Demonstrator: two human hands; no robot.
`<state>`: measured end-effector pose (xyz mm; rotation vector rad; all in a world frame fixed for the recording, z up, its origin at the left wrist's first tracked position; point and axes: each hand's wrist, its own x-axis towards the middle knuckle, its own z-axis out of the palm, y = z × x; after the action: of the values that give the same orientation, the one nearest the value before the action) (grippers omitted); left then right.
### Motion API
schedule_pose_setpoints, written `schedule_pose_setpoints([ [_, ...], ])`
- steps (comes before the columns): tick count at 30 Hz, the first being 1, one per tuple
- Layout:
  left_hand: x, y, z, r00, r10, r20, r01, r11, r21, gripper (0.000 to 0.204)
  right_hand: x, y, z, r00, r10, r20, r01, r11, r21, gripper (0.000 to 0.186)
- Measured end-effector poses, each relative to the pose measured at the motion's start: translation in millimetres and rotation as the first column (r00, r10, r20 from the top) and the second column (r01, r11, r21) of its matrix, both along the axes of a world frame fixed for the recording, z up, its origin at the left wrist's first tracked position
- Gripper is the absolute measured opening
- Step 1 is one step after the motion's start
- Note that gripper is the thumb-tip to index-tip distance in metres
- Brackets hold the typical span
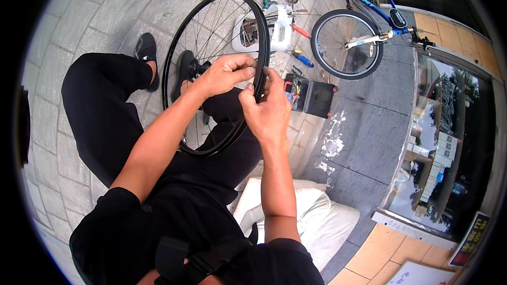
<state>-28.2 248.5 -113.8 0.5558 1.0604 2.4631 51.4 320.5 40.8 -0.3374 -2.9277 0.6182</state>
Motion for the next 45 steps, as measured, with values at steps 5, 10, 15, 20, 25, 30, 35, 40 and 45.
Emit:
schedule_pose_setpoints([
  [5, -4, -2, -5, 0.996, -0.075, 0.057, 0.07, 0.993, 0.1, 0.018, -3, -1, 2, 1.0, 0.02, 0.005, -0.02, 1.0, -0.004, 0.06],
  [10, -1, -10, -5, 0.987, -0.151, 0.055, 0.137, 0.969, 0.204, 0.02, 0, 1, 5, 1.0, 0.003, 0.02, -0.003, 1.0, -0.023, 0.061],
  [15, -3, -14, -2, 0.991, -0.099, 0.089, 0.09, 0.99, 0.106, 0.02, 1, 5, 1, 0.998, 0.043, -0.042, -0.046, 0.996, -0.075, 0.057],
  [20, -3, -19, 5, 0.991, -0.064, 0.115, 0.062, 0.998, 0.017, 0.014, 1, 4, 0, 0.994, 0.078, -0.082, -0.086, 0.992, -0.093, 0.056],
  [25, -18, -26, -28, 0.981, -0.189, 0.051, 0.187, 0.982, 0.04, 0.023, -1, 5, -2, 0.987, 0.107, -0.122, -0.12, 0.987, -0.106, 0.057],
  [30, -3, -21, -6, 0.991, -0.068, 0.119, 0.053, 0.991, 0.125, 0.025, 0, 11, -11, 0.976, 0.133, -0.173, -0.148, 0.986, -0.075, 0.058],
  [35, -3, -22, -7, 0.994, -0.043, 0.098, 0.038, 0.998, 0.05, 0.017, 1, 12, -13, 0.975, 0.129, -0.18, -0.144, 0.987, -0.07, 0.053],
  [40, -12, -24, -9, 0.993, -0.088, 0.077, 0.087, 0.996, 0.017, 0.024, 1, 15, -16, 0.965, 0.144, -0.219, -0.161, 0.985, -0.062, 0.052],
  [45, -11, -27, -4, 0.98, -0.155, 0.128, 0.141, 0.983, 0.115, 0.023, 1, 13, -14, 0.969, 0.139, -0.205, -0.155, 0.986, -0.062, 0.053],
])
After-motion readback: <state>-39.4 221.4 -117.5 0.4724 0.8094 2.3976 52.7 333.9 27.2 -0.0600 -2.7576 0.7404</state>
